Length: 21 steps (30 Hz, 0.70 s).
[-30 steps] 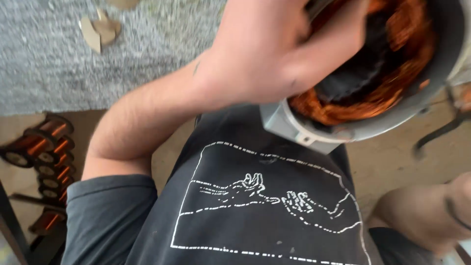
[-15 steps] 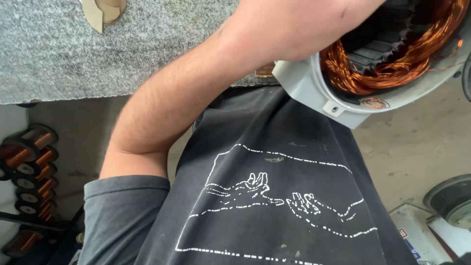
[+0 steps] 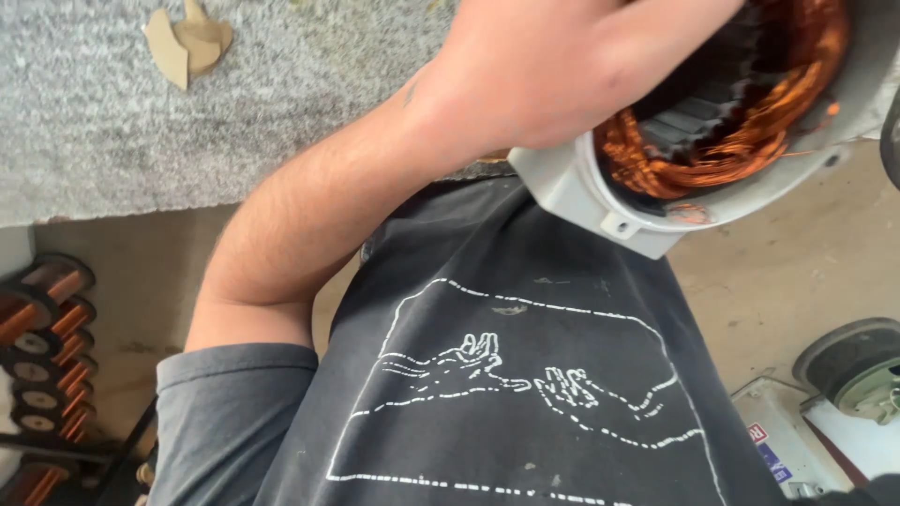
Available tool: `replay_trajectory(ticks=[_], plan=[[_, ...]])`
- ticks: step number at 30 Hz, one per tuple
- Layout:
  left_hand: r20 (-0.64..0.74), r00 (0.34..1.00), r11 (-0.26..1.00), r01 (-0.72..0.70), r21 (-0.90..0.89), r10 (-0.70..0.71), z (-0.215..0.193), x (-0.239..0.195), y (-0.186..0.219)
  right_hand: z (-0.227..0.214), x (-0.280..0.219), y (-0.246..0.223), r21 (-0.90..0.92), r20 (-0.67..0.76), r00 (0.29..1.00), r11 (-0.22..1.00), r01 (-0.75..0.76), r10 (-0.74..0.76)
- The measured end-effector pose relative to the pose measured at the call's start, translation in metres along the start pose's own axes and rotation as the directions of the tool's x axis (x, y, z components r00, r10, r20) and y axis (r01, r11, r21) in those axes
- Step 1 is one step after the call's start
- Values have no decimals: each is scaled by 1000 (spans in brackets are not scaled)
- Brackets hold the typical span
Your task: The recorder is winding copper coils and using tools like pliers and scrapers to repair or assemble an electric motor stator.
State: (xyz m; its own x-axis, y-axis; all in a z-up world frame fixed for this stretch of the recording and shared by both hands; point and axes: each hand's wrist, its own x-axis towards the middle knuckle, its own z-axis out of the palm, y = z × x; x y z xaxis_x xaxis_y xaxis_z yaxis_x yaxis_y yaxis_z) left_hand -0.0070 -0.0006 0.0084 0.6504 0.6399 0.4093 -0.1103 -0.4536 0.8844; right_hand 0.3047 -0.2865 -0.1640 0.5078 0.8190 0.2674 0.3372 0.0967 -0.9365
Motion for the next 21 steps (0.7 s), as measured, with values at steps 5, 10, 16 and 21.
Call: replay_trajectory(ticks=[5,10,16,21], plan=[[51,999,998,-4,68,0,-25,11,24,42,71,-70,52,-20,999,997,50,-49],[297,941,957,-225,185,164,-37,61,55,81,123,-145,124,-93,991,986,110,-99],[333,930,918,-261,298,156,-20,100,77,124,175,-237,360,-100,993,927,102,-70],[251,955,941,-222,255,157,-4,117,87,118,179,-242,481,24,997,875,53,-73]])
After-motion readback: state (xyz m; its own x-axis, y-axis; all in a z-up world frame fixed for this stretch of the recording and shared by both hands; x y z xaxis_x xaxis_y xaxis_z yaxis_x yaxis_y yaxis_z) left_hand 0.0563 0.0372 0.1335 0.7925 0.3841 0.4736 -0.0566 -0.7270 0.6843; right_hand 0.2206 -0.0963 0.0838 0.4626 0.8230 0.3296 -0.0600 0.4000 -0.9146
